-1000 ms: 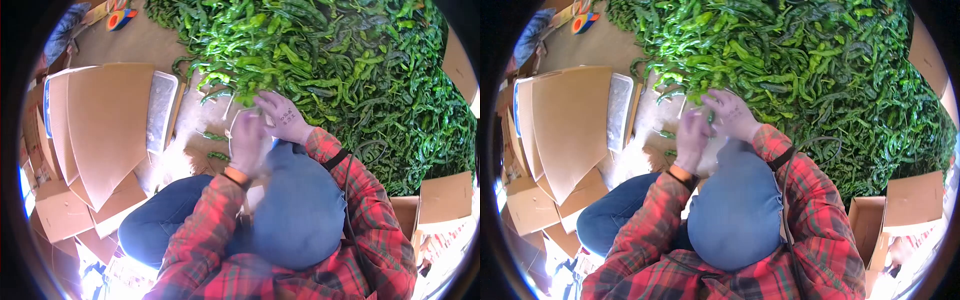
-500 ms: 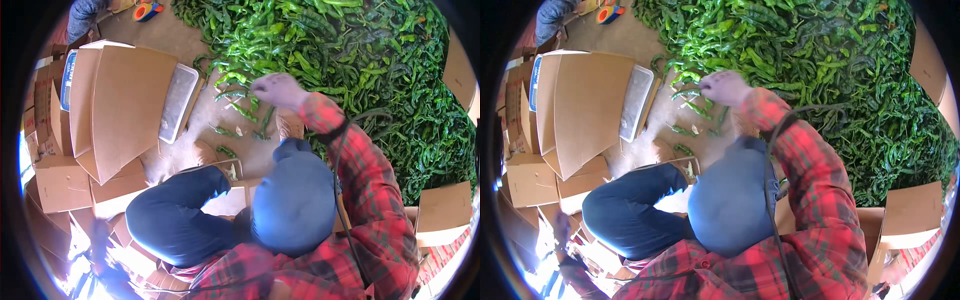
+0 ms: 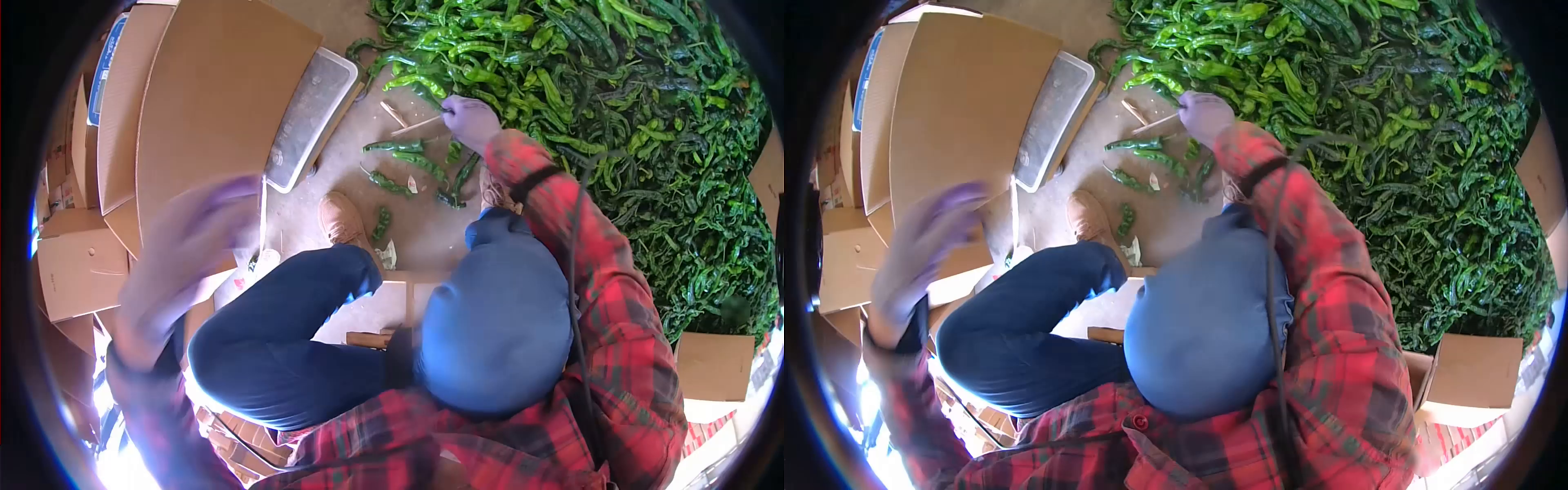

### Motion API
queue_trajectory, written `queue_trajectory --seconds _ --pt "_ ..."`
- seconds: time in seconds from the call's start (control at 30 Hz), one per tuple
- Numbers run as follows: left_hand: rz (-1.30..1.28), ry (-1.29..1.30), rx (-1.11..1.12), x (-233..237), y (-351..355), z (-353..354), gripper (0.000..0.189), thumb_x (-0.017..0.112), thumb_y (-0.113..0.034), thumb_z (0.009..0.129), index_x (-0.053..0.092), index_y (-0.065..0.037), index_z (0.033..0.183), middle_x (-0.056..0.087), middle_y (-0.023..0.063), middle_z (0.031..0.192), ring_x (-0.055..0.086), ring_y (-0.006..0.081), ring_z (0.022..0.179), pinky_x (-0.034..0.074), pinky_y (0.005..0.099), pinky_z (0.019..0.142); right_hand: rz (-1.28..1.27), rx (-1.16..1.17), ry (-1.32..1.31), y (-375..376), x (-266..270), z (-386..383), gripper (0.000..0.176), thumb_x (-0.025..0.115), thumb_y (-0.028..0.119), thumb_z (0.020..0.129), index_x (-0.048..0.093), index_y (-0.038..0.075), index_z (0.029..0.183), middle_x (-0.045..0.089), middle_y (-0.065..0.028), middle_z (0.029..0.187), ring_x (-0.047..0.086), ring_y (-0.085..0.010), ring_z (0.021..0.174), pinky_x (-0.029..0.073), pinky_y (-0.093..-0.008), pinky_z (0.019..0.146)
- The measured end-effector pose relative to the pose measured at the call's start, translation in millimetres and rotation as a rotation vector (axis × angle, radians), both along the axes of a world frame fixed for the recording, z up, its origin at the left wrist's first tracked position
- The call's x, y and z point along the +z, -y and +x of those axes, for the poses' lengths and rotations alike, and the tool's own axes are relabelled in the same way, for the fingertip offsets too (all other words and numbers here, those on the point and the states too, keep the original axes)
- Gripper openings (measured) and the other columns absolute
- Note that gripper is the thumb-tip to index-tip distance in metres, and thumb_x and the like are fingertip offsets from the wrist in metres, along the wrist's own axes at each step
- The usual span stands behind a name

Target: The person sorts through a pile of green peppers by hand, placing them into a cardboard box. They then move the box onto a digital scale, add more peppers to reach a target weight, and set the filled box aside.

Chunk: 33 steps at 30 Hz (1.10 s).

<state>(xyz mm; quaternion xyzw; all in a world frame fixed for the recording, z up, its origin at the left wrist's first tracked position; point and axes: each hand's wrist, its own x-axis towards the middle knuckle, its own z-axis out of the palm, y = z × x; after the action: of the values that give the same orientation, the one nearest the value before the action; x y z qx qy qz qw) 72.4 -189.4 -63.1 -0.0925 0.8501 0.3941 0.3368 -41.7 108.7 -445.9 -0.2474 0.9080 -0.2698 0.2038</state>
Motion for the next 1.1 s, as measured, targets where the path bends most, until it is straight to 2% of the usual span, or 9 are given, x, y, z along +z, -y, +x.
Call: queue_trajectory --seconds 0.1,0.17,0.2,0.37,0.47,0.67,0.83,1.0,1.1 --pt "0.188 0.671 -0.111 -125 -67 -46 0.058 0.06 -0.047 0.094 0.055 -0.001 0.129 0.063 0.01 0.118 0.061 0.0187 0.095 0.053 0.0321 0.082 -0.306 -0.299 0.577 -30 108 -7 0.038 0.059 0.026 0.093 0.06 -0.001 0.12 0.069 -0.011 0.096 0.067 -0.0193 0.079 0.053 -0.0304 0.074" --pt "0.063 0.361 -0.304 -276 -77 0 0.063 0.073 -0.047 0.082 0.058 0.0 0.121 0.068 0.0144 0.101 0.063 0.0243 0.089 0.055 0.0371 0.08 -0.587 -0.565 0.704 -74 152 4 0.034 0.056 0.026 0.096 0.062 -0.002 0.115 0.068 -0.0108 0.093 0.065 -0.014 0.078 0.053 -0.0274 0.074" --pt "-0.261 0.449 -0.228 -298 -96 15 0.051 0.069 -0.044 0.081 0.07 0.004 0.096 0.07 0.0178 0.097 0.068 0.0324 0.098 0.053 0.0426 0.092 -0.584 -0.657 0.658 -104 172 13 0.034 0.056 0.025 0.097 0.061 -0.002 0.117 0.068 -0.0105 0.095 0.065 -0.0145 0.08 0.053 -0.0276 0.074" --pt "-0.706 0.229 0.121 -360 -131 99 0.052 0.073 -0.021 0.077 0.052 0.001 0.119 0.051 0.0245 0.129 0.059 0.0389 0.111 0.05 0.0446 0.092 -0.523 -1.168 0.538 -258 232 117 0.036 0.059 0.025 0.098 0.057 -0.002 0.122 0.067 -0.01 0.096 0.064 -0.0154 0.079 0.052 -0.028 0.075" --pt "-0.534 0.173 0.145 -412 -96 124 0.044 0.072 -0.019 0.078 0.054 0.001 0.112 0.059 0.0223 0.116 0.062 0.0367 0.098 0.05 0.0435 0.086 -0.591 -1.353 0.505 -296 260 170 0.036 0.06 0.024 0.097 0.056 -0.002 0.122 0.067 -0.0096 0.095 0.064 -0.0144 0.076 0.052 -0.0276 0.074" --pt "0.202 -0.135 1.113 -406 -140 10 0.027 0.07 -0.014 0.083 0.06 0.001 0.103 0.064 0.0098 0.087 0.062 0.0213 0.076 0.05 0.0324 0.068 -0.372 -1.48 0.233 -318 378 217 0.029 0.059 0.022 0.097 0.06 -0.002 0.114 0.066 -0.008 0.086 0.063 -0.0126 0.071 0.05 -0.0254 0.067" --pt "0.676 -0.188 0.74 -421 -179 -68 0.035 0.065 -0.007 0.089 0.054 0.003 0.12 0.063 0.0089 0.097 0.061 0.0162 0.081 0.051 0.0285 0.071 0.132 -1.499 0.535 -371 508 357 0.03 0.061 0.021 0.095 0.061 0.0 0.116 0.068 -0.0099 0.09 0.064 -0.0136 0.079 0.052 -0.0277 0.073" --pt "0.781 -0.388 0.781 -342 -209 -109 0.051 0.067 -0.01 0.091 0.044 0.005 0.134 0.056 0.0135 0.123 0.055 0.0199 0.11 0.044 0.03 0.097 0.808 -0.765 0.567 -322 495 322 0.052 0.068 0.023 0.09 0.054 -0.002 0.133 0.065 -0.0135 0.114 0.063 -0.0153 0.107 0.051 -0.0287 0.088" --pt "0.674 -0.537 0.759 -284 -205 -145 0.057 0.069 -0.015 0.092 0.042 0.005 0.138 0.051 0.0148 0.133 0.049 0.0206 0.121 0.039 0.0305 0.104 -0.257 -1.227 0.456 -337 391 241 0.076 0.066 0.034 0.09 0.031 0.002 0.15 0.055 -0.014 0.135 0.056 -0.0232 0.118 0.046 -0.0345 0.098"
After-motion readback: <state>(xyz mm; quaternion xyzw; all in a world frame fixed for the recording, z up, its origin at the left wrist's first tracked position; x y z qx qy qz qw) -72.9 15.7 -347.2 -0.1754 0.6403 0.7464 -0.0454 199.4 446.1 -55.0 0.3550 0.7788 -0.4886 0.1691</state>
